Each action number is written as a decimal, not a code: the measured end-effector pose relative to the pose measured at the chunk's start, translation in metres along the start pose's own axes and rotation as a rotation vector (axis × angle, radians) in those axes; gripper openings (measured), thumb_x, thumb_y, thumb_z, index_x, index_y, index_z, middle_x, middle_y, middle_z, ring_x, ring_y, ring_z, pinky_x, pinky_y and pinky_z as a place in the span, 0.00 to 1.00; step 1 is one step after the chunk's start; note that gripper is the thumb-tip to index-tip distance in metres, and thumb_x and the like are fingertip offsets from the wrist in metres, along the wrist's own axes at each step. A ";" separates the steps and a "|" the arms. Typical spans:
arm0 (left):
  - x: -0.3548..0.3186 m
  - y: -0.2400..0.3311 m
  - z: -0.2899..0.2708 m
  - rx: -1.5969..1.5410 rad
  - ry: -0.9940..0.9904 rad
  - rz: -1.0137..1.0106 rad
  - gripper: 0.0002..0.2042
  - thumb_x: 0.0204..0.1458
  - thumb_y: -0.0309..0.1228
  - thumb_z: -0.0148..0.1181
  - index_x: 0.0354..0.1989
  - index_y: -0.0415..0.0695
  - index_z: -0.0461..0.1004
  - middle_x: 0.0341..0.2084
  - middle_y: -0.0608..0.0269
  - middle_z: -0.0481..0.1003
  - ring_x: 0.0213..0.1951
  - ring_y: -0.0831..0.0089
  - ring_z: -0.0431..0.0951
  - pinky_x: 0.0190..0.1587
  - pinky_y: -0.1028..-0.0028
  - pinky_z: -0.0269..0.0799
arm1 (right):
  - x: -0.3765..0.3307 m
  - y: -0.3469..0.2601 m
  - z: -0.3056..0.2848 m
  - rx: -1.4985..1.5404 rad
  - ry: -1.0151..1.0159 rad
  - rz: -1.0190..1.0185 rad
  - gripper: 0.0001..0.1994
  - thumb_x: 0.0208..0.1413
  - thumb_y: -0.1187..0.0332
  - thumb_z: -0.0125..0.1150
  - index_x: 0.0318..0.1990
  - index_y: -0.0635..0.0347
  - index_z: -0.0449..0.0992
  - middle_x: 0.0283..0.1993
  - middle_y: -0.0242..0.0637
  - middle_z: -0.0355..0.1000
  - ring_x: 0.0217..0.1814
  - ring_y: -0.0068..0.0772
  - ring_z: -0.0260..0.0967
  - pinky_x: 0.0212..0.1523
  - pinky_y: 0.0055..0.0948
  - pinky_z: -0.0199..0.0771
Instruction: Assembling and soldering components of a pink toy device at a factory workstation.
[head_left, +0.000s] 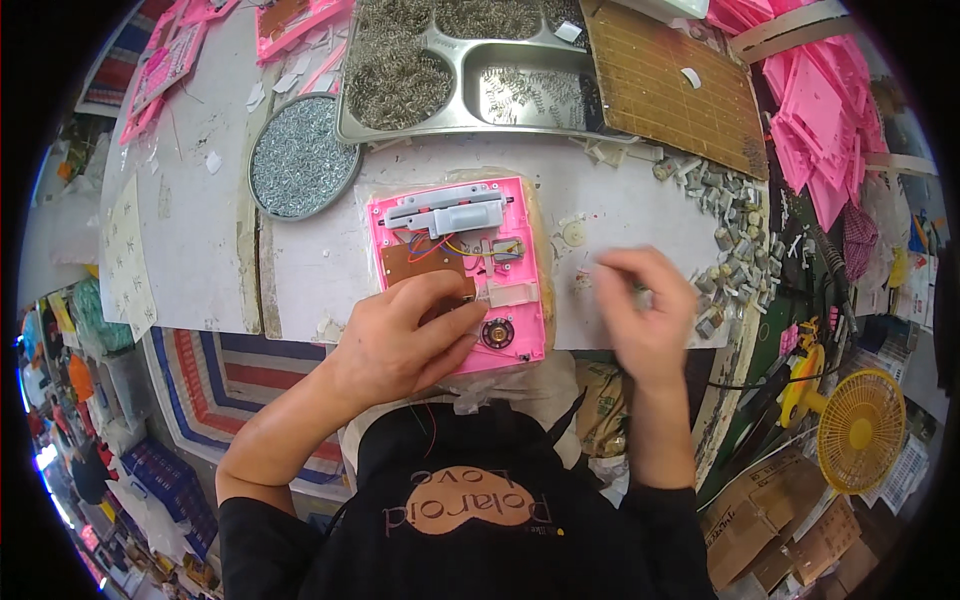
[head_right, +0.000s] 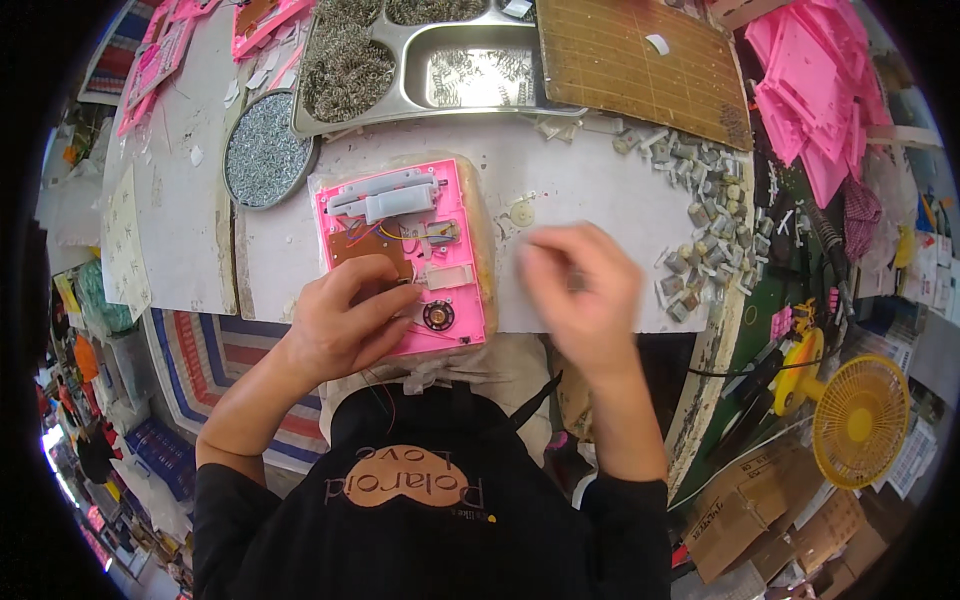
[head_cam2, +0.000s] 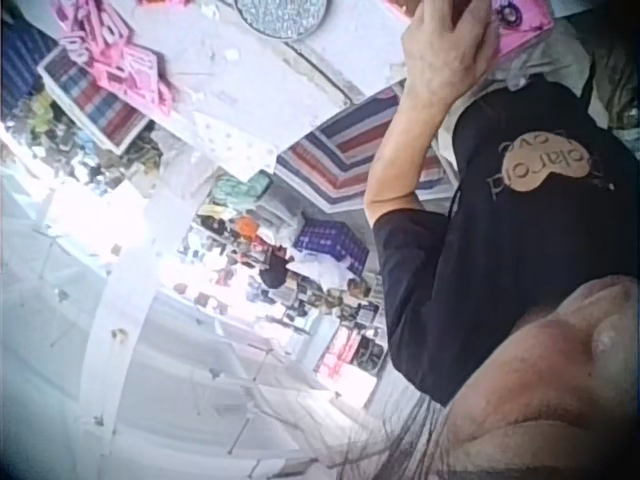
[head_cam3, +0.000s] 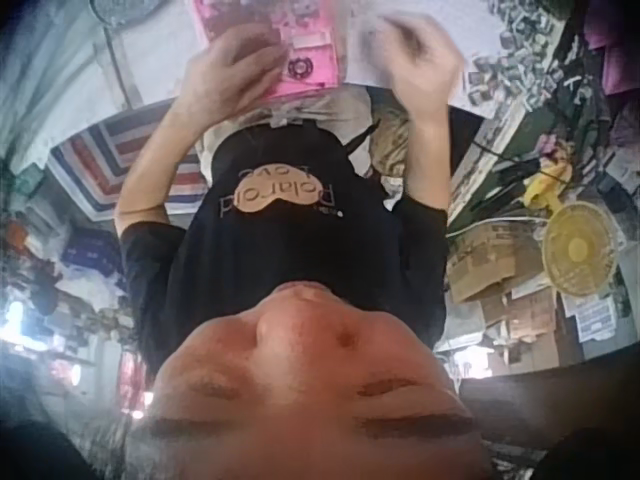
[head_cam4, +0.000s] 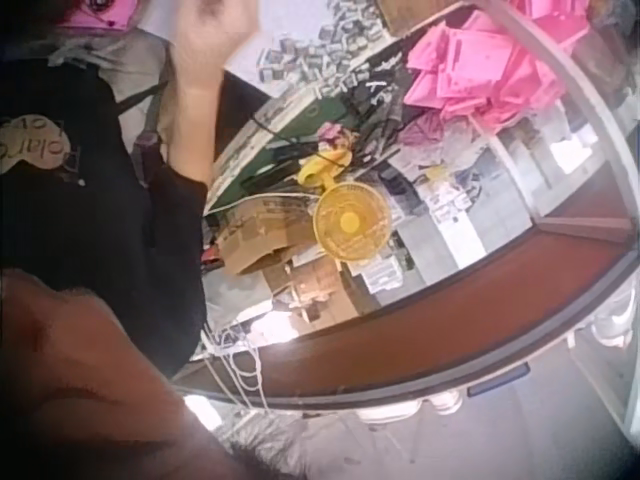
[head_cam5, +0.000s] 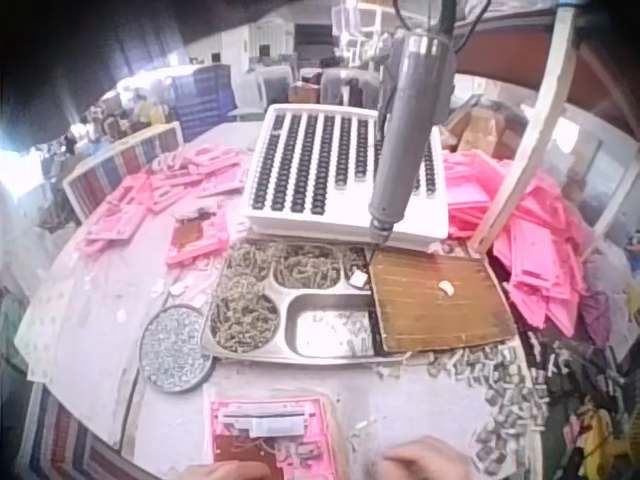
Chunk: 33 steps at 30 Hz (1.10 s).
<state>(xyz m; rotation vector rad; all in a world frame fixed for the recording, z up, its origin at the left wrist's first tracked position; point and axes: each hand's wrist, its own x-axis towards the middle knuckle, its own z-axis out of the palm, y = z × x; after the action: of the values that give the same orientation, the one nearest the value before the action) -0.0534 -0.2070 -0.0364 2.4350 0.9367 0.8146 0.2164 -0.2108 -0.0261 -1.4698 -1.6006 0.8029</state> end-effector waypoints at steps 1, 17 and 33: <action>0.000 0.000 0.000 0.005 0.023 -0.018 0.19 0.41 0.26 0.70 0.45 0.46 0.80 0.39 0.60 0.71 0.30 0.67 0.75 0.29 0.71 0.73 | 0.011 -0.005 0.017 -0.085 -0.030 -0.096 0.05 0.50 0.76 0.67 0.35 0.63 0.79 0.29 0.34 0.74 0.34 0.25 0.72 0.36 0.24 0.70; 0.020 0.001 0.009 0.328 0.111 -0.105 0.17 0.43 0.37 0.68 0.43 0.51 0.80 0.41 0.69 0.70 0.45 0.67 0.68 0.53 0.60 0.55 | 0.045 -0.047 0.046 -0.703 -0.279 -0.250 0.09 0.46 0.66 0.65 0.24 0.61 0.74 0.24 0.42 0.73 0.28 0.45 0.74 0.28 0.41 0.75; 0.021 0.001 0.009 0.307 0.088 -0.093 0.17 0.44 0.35 0.67 0.45 0.50 0.81 0.38 0.67 0.69 0.43 0.65 0.68 0.51 0.59 0.54 | 0.074 -0.040 0.012 -1.046 -0.552 -0.198 0.05 0.49 0.69 0.59 0.28 0.59 0.78 0.29 0.47 0.77 0.33 0.49 0.77 0.35 0.43 0.76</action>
<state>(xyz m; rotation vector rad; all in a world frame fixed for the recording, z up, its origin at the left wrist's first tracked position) -0.0339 -0.1941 -0.0350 2.6036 1.2817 0.8010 0.1864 -0.1412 0.0132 -1.7868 -2.7919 0.2142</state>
